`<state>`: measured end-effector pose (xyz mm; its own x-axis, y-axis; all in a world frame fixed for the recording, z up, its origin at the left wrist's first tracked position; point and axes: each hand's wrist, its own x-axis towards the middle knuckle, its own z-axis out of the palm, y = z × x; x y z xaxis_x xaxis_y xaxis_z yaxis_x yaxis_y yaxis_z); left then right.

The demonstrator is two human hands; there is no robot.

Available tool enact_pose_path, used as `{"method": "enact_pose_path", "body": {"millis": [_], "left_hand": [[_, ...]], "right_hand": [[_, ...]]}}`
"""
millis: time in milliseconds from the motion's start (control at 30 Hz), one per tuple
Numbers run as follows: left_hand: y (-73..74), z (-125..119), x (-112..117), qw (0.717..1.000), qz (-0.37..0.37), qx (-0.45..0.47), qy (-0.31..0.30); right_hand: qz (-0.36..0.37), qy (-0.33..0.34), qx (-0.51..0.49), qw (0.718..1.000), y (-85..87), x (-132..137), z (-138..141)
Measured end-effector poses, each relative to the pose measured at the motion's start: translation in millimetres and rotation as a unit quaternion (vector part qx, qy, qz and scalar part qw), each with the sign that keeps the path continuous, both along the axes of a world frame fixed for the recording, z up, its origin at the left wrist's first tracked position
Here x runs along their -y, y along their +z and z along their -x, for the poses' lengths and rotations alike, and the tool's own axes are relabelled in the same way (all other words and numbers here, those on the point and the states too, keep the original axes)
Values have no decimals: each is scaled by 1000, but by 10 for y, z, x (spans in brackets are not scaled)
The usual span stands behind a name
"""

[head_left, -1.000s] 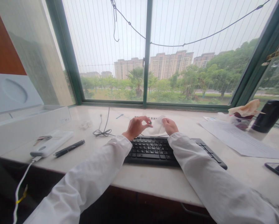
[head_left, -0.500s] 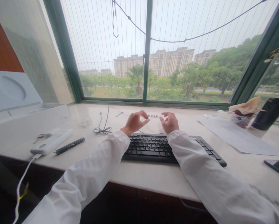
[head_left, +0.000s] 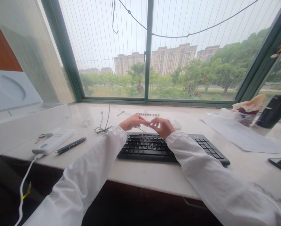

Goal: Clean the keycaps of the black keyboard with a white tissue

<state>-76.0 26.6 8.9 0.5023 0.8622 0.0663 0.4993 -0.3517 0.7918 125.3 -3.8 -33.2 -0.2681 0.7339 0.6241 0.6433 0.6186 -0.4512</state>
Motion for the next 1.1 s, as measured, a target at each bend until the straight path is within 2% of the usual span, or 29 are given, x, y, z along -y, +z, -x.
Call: {"method": "enact_pose_path", "body": {"millis": [167, 333, 533, 767, 933, 1100], "left_hand": [[-14, 49, -73, 999, -6, 3, -31], [-26, 110, -142, 998, -20, -32, -43], [81, 187, -61, 994, -45, -13, -99], [119, 253, -67, 985, -43, -126, -113], [76, 300, -153, 975, -50, -174, -128], [36, 325, -218, 967, -60, -208, -134]], "right_hand": [[-4, -12, 6, 1000, 20, 14, 2], [10, -10, 0, 1000, 28, 26, 14], [102, -12, -55, 993, 12, 25, 72], [171, -4, 9, 985, -44, 37, 163], [172, 2, 40, 984, -72, 78, 260], [131, 12, 44, 990, -107, 91, 308]]}}
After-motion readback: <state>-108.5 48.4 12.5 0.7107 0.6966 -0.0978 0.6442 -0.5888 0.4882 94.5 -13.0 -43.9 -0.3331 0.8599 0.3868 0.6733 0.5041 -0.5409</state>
